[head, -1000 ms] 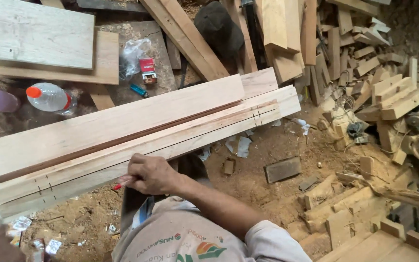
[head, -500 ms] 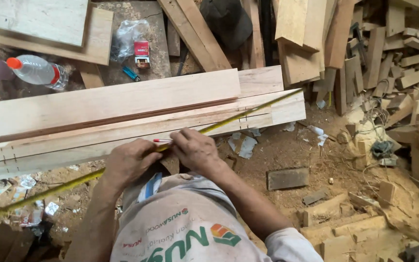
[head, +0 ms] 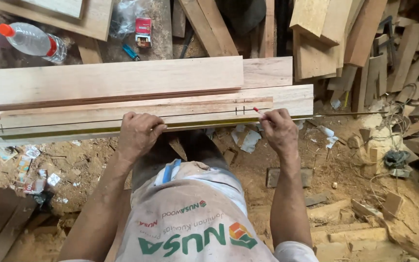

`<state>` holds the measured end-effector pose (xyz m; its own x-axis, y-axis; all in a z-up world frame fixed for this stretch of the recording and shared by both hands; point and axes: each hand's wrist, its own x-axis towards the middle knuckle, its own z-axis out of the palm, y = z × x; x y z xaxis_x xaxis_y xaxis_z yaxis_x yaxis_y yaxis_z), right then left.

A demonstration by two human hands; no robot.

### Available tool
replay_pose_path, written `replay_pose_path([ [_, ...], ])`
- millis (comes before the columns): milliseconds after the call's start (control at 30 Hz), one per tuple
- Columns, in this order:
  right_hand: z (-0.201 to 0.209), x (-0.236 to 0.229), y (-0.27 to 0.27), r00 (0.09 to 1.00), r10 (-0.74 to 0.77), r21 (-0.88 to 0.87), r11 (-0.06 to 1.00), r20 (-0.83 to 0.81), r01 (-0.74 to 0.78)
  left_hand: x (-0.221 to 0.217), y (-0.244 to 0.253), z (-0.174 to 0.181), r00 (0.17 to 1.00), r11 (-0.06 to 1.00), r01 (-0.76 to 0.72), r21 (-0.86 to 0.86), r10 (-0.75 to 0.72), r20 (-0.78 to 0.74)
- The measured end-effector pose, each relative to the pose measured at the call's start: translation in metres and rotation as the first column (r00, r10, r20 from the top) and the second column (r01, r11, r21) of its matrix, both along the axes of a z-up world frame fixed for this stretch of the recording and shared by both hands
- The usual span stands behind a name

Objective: Measuring and marking multiple wooden planks using a tape measure, square, and pencil in a workshop.

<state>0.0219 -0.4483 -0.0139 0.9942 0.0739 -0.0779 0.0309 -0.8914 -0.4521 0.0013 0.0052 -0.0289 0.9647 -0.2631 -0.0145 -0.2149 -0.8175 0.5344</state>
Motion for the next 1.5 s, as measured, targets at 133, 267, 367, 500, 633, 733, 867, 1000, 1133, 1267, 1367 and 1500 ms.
replay_pose_path([
  [133, -0.019, 0.018, -0.009, 0.995, 0.001, 0.056, 0.998, 0.101, -0.007, 0.012, -0.006, -0.008, 0.992, 0.997, -0.062, -0.041, 0.066, 0.107],
  [267, -0.013, 0.025, 0.002, 0.992, 0.000, 0.080, 0.997, 0.123, -0.010, 0.015, -0.014, -0.014, 0.989, 0.991, -0.097, -0.087, 0.106, 0.106],
  [367, -0.008, 0.028, 0.013, 0.989, 0.016, 0.062, 0.998, 0.149, -0.026, 0.013, -0.017, -0.026, 0.977, 0.987, -0.127, -0.101, 0.141, 0.158],
  [500, -0.017, 0.030, 0.008, 0.992, 0.003, 0.097, 0.995, 0.123, -0.015, 0.012, -0.023, -0.027, 0.957, 0.978, -0.157, -0.139, 0.186, 0.223],
  [633, -0.010, 0.034, 0.009, 0.997, -0.036, 0.172, 0.985, 0.067, 0.024, 0.013, -0.027, -0.034, 0.888, 0.977, -0.188, -0.104, 0.215, 0.406],
  [733, -0.012, 0.037, 0.001, 0.997, -0.035, 0.186, 0.982, 0.068, 0.022, 0.014, -0.027, -0.018, 0.791, 0.972, -0.234, -0.027, 0.206, 0.576],
  [867, -0.014, 0.042, -0.007, 0.993, -0.063, 0.235, 0.971, 0.095, 0.039, -0.002, -0.038, -0.005, 0.683, 0.957, -0.290, 0.002, 0.206, 0.701],
  [1000, -0.030, 0.049, -0.027, 0.980, -0.137, 0.243, 0.965, 0.145, 0.099, -0.018, -0.039, -0.020, 0.665, 0.959, -0.278, 0.062, 0.145, 0.733],
  [1133, -0.019, 0.054, -0.029, 0.949, -0.267, 0.298, 0.931, 0.167, 0.210, -0.004, -0.027, -0.025, 0.841, 0.967, -0.242, 0.083, 0.166, 0.515],
  [1267, -0.012, 0.055, -0.024, 0.926, -0.332, 0.311, 0.912, 0.181, 0.266, 0.012, -0.012, -0.035, 0.953, 0.981, -0.158, 0.109, 0.123, 0.276],
  [1367, -0.017, 0.054, -0.028, 0.903, -0.390, 0.324, 0.890, 0.180, 0.319, 0.028, -0.009, -0.037, 0.987, 0.984, -0.138, 0.117, 0.127, 0.098],
  [1500, -0.010, 0.052, -0.020, 0.900, -0.408, 0.341, 0.877, 0.156, 0.338, 0.066, 0.001, -0.043, 0.996, 0.981, -0.086, 0.176, 0.090, -0.014],
])
